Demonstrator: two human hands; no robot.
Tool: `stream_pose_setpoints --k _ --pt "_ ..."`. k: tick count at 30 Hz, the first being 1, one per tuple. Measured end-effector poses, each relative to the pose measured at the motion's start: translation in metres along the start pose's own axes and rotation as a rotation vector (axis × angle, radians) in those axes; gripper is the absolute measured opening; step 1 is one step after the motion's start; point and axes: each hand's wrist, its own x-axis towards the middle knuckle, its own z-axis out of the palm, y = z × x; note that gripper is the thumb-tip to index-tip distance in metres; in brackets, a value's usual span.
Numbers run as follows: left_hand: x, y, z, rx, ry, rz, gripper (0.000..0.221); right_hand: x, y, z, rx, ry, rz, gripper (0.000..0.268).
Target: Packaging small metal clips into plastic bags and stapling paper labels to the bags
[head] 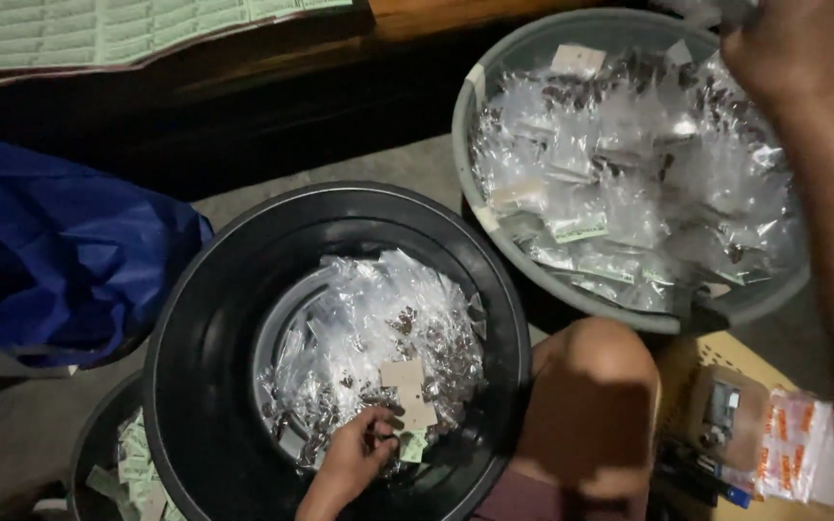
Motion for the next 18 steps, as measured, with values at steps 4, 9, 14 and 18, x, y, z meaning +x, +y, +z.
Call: stream_pose_setpoints --k 4,9,14,18 --pt "-0.003 -0.006 -0.008 0.006 0.009 0.010 0.034 -0.051 -0.040 0.006 -0.153 -0.281 0.111 0.035" --pt "0.036 -0.057 -0.024 0.265 0.127 0.027 0.036 -0.158 0.003 0.094 0.129 -0.617 0.187 0.040" --pt "0.026 -0.009 -0.044 0.269 0.351 0.193 0.033 -0.323 0.102 0.454 0.434 -0.343 -0.019 0.066" --pt "0.093 -0.051 -0.010 0.451 0.314 0.057 0.022 -0.238 -0.058 0.293 0.732 -0.329 -0.054 0.060"
